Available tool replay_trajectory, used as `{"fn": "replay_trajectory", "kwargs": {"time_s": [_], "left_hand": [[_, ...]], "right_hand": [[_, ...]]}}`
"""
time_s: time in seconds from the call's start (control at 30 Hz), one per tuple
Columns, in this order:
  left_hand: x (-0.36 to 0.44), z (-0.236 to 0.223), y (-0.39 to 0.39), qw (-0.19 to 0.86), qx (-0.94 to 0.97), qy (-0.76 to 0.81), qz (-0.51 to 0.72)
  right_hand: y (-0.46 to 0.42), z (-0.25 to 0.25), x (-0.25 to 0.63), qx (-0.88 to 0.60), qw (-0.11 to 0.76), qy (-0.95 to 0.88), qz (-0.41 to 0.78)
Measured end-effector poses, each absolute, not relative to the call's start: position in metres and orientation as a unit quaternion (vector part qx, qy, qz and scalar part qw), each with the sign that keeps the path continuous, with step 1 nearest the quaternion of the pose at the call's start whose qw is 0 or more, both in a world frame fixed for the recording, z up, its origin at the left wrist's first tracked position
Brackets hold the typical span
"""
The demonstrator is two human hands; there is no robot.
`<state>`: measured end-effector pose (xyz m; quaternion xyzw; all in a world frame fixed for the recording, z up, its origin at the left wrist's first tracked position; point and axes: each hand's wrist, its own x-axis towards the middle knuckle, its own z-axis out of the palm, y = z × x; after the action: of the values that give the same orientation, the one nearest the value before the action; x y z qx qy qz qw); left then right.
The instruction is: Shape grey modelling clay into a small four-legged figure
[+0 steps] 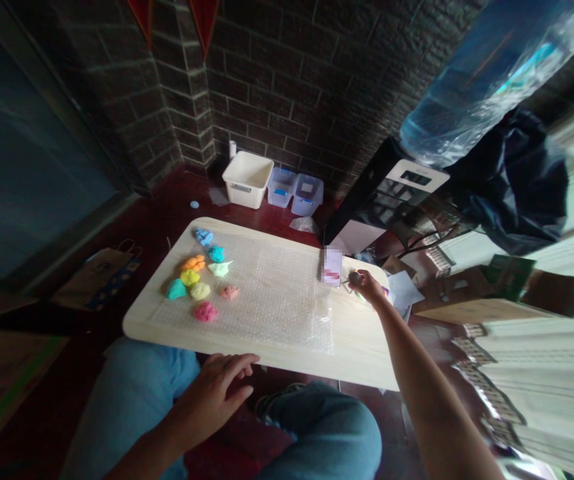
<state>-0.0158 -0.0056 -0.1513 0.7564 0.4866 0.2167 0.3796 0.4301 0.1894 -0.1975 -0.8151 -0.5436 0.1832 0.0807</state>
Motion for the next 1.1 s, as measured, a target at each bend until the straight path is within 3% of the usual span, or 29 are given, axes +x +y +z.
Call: {"fn": "replay_trajectory", "kwargs": {"time_s": [0.7,1.1], "left_hand": [[-0.018,-0.154,-0.005,0.381,0.757,0.485,0.214],[-0.019,-0.154,-0.003,0.379,0.757,0.486,0.216]], "right_hand": [[0.198,-0.206,0.437,-0.799,0.074,-0.568,0.183],[0.199,-0.202,0.442,-0.809,0.155,-0.539,0.177]]}}
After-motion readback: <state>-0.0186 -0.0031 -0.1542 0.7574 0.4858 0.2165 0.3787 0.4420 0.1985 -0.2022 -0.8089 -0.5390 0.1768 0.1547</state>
